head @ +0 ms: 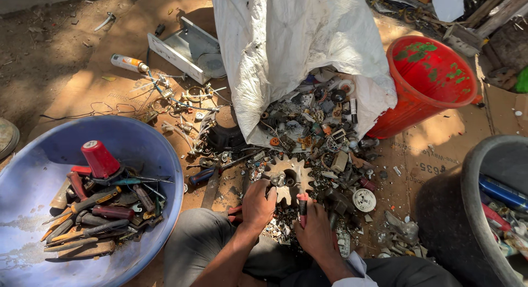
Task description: The person sits on the ground and uses pliers and a hammer to manipulate a metal gear. They repeatedly strike the gear with the hammer and use pliers to adjust or remove small components from the gear's teeth.
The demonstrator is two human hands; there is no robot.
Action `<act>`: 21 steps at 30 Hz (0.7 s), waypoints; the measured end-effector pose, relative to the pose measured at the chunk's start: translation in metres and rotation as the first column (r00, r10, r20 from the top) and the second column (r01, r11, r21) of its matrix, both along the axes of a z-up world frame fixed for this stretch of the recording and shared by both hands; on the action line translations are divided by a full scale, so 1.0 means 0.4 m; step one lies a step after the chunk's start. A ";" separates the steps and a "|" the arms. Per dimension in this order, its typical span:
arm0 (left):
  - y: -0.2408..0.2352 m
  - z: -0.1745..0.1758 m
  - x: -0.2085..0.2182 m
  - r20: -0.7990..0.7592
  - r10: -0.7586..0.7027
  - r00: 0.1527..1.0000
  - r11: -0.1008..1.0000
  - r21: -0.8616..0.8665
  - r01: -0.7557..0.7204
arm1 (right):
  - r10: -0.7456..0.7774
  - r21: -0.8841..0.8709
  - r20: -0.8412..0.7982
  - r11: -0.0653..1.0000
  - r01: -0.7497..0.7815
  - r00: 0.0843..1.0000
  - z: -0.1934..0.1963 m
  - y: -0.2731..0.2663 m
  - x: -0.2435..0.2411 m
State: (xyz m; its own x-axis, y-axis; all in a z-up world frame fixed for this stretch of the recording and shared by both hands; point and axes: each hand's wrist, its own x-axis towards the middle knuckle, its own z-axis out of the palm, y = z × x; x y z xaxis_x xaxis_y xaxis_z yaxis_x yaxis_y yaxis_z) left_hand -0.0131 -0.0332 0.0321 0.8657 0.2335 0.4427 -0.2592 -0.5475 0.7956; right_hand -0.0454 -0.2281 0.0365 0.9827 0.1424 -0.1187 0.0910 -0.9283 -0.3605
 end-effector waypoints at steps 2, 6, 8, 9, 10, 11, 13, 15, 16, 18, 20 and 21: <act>-0.002 0.041 -0.027 -0.027 -0.121 0.992 0.992 0.033 0.122 | -0.036 0.194 0.183 0.981 0.000 0.983 0.000 -0.001 -0.008; -0.024 0.095 -0.068 0.198 -0.287 0.937 0.945 0.217 0.244 | -0.208 0.788 -0.166 0.559 0.256 0.964 0.025 0.017 -0.003; -0.045 0.104 -0.088 0.160 -0.317 0.935 0.946 0.117 0.301 | -0.233 0.772 -0.203 0.559 0.302 0.951 0.045 0.014 -0.011; -0.053 0.103 -0.096 0.141 -0.334 0.932 0.942 0.066 0.328 | -0.245 0.764 -0.222 0.558 0.325 0.944 0.055 0.009 -0.017; -0.056 0.100 -0.102 0.084 -0.372 0.925 0.928 0.048 0.369 | -0.223 0.751 -0.223 0.582 0.313 0.949 0.063 0.003 -0.023; -0.057 0.095 -0.109 0.026 -0.409 0.912 0.913 0.029 0.408 | -0.200 0.737 -0.224 0.605 0.301 0.954 0.070 -0.004 -0.030; -0.061 0.082 -0.126 -0.082 -0.463 0.882 0.886 -0.058 0.460 | -0.148 0.713 -0.173 0.663 0.228 0.974 0.082 -0.025 -0.046; -0.068 0.071 -0.132 -0.169 -0.507 0.845 0.859 -0.185 0.478 | -0.086 0.680 -0.057 0.726 0.102 0.995 0.095 -0.053 -0.054; -0.071 0.066 -0.137 -0.188 -0.496 0.848 0.866 -0.186 0.465 | -0.036 0.571 0.039 0.821 0.007 0.999 0.099 -0.068 -0.060; -0.073 0.059 -0.143 -0.224 -0.471 0.853 0.880 -0.189 0.436 | 0.104 0.295 0.202 0.942 -0.162 0.974 0.107 -0.102 -0.072; -0.060 0.052 -0.140 -0.453 -0.544 0.707 0.839 -0.303 0.452 | 0.261 0.051 0.217 0.959 -0.278 0.941 0.118 -0.138 -0.085; -0.049 0.048 -0.138 -0.551 -0.573 0.607 0.819 -0.360 0.446 | 0.338 -0.073 0.207 0.941 -0.330 0.918 0.126 -0.156 -0.094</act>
State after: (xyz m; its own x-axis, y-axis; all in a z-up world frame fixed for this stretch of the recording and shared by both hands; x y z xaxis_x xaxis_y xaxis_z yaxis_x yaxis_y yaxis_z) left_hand -0.0684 -0.0526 0.0512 0.9209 -0.3165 -0.2275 0.1213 -0.3220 0.9389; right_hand -0.0831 -0.2906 0.0868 0.8812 0.4663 0.0772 0.4690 -0.8424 -0.2652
